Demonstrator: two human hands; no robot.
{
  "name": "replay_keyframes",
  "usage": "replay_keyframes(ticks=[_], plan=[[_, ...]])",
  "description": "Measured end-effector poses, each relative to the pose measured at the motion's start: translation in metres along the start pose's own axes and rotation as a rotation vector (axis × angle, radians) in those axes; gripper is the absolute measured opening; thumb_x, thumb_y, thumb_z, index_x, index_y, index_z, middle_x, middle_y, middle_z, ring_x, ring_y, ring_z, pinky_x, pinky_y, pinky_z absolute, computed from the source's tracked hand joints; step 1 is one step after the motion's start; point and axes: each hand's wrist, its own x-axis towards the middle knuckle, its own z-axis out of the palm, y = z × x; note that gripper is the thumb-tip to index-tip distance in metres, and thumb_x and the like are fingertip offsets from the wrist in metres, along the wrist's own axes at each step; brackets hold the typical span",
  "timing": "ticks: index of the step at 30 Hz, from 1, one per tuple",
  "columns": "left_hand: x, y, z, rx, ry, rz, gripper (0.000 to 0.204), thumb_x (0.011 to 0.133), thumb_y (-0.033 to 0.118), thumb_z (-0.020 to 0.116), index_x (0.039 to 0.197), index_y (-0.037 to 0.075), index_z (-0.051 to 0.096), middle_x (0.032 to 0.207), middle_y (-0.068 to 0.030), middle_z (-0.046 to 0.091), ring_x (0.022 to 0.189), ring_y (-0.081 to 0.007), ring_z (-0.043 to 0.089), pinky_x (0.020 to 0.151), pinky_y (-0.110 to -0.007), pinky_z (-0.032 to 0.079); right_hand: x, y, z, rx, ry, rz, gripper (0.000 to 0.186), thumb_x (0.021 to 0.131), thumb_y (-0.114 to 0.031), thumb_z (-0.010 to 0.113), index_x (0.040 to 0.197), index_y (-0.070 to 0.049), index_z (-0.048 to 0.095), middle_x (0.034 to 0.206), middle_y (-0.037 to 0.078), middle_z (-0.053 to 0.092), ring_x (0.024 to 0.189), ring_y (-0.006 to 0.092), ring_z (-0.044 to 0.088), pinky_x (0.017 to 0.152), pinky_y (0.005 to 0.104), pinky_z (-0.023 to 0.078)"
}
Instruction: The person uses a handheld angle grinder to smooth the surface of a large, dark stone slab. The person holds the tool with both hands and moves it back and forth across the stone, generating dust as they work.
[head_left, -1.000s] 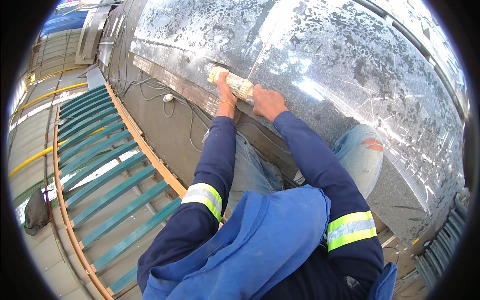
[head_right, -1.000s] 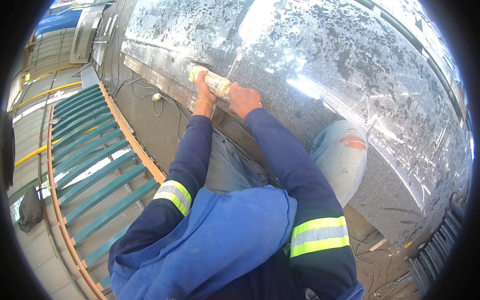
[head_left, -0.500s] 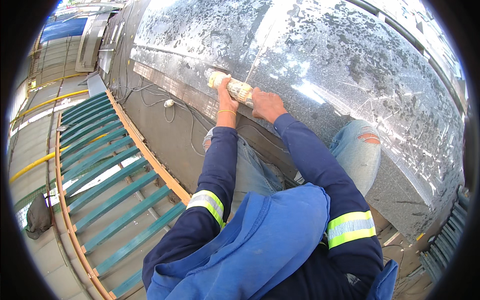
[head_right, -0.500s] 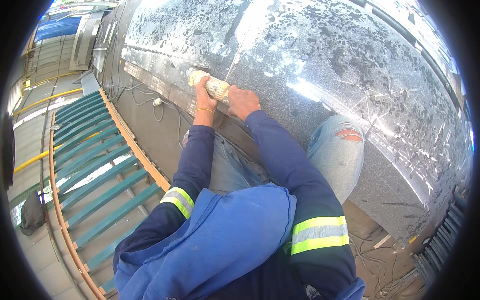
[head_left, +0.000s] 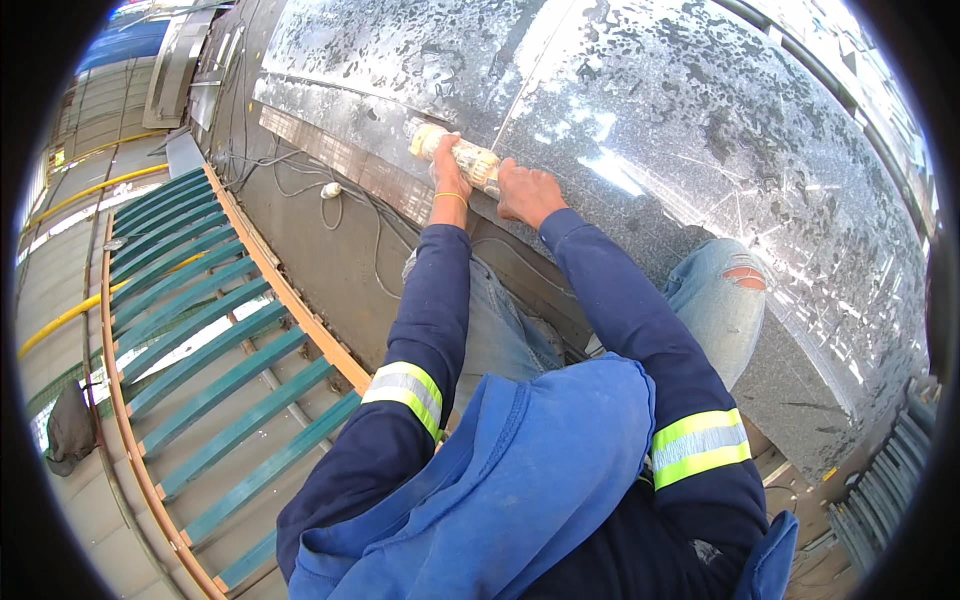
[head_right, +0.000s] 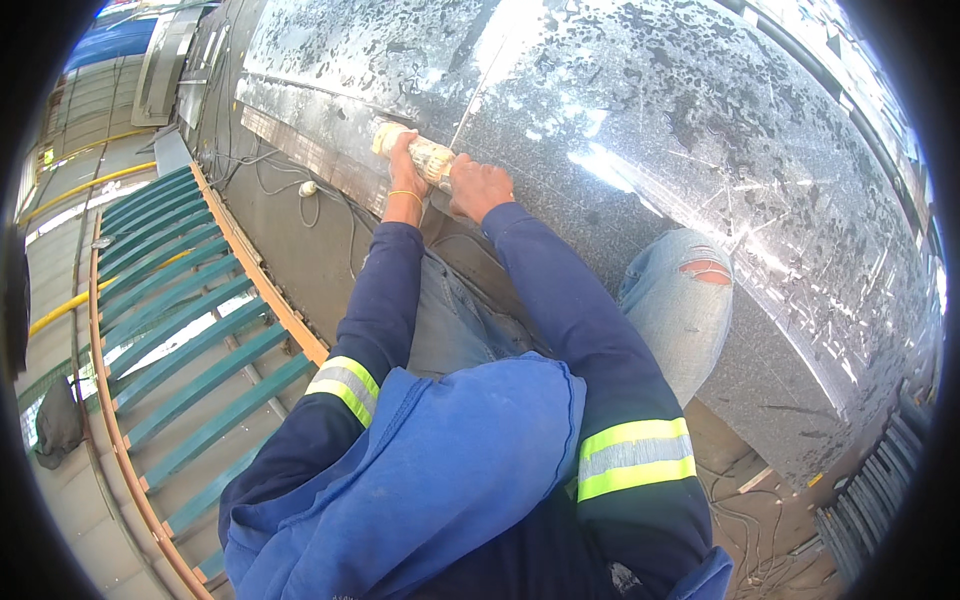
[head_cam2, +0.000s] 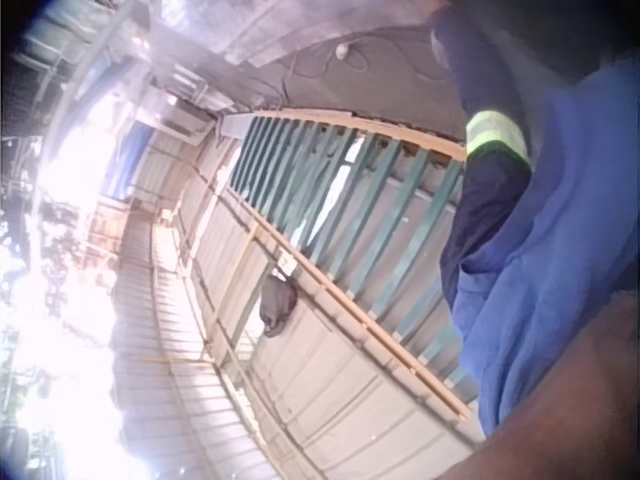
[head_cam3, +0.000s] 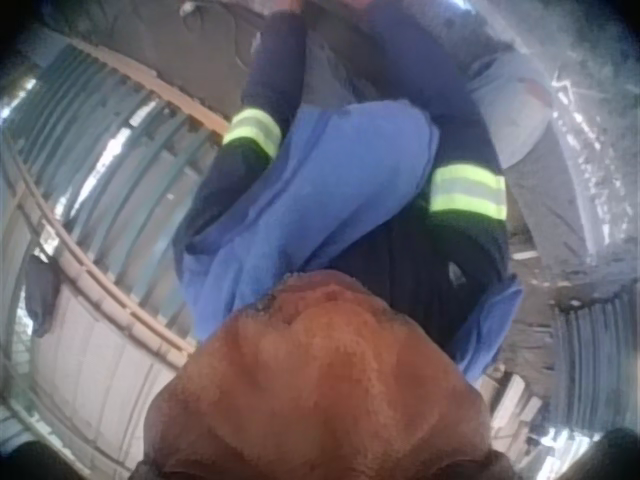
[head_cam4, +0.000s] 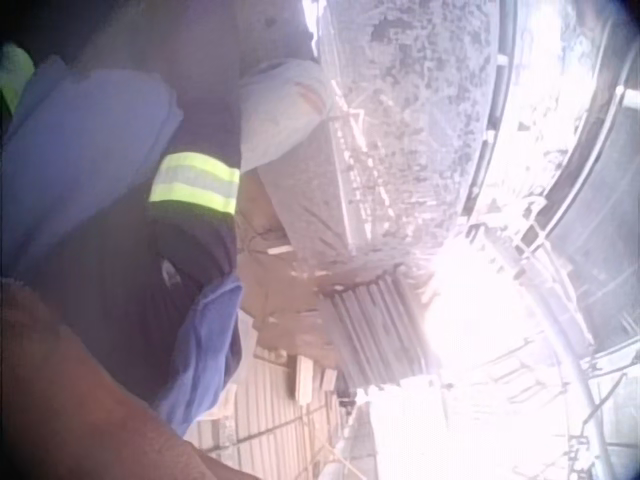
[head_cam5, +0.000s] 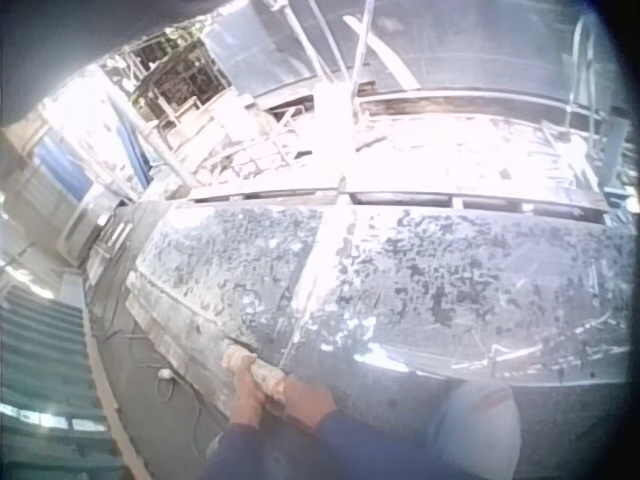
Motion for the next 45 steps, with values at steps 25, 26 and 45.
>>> replay_keyframes(ticks=[25, 26, 45], plan=[[-0.023, -0.006, 0.01, 0.011, 0.112, 0.03, 0.041, 0.076, 0.017, 0.071, 0.11, -0.002, 0.057, 0.09, -0.0101, 0.061, 0.075, -0.0296, 0.066, 0.068, -0.046, 0.057, -0.016, 0.002, -0.014, 0.0, -0.042, -0.009, 0.039, 0.07, -0.015, 0.075, 0.097, 0.001, 0.053, 0.088, 0.024, 0.071, 0.084, 0.0368, 0.073, 0.07, 0.0448, 0.058], [-0.028, -0.007, 0.011, 0.007, 0.105, 0.039, 0.041, 0.076, 0.017, 0.071, 0.11, -0.001, 0.057, 0.09, -0.01, 0.061, 0.075, -0.0294, 0.066, 0.068, -0.046, 0.057, -0.022, 0.003, -0.018, 0.017, -0.059, -0.009, 0.036, 0.071, -0.012, 0.072, 0.098, 0.002, 0.052, 0.087, 0.025, 0.071, 0.084, 0.0381, 0.072, 0.071, 0.0453, 0.058], [-0.024, -0.013, 0.011, -0.027, 0.066, 0.024, 0.04, 0.076, 0.015, 0.071, 0.109, -0.001, 0.058, 0.092, -0.0116, 0.062, 0.077, -0.03, 0.066, 0.069, -0.047, 0.057, -0.023, 0.006, -0.019, -0.023, -0.04, 0.007, 0.041, 0.068, -0.016, 0.079, 0.098, 0.001, 0.055, 0.086, 0.022, 0.072, 0.084, 0.0364, 0.073, 0.07, 0.043, 0.058]])
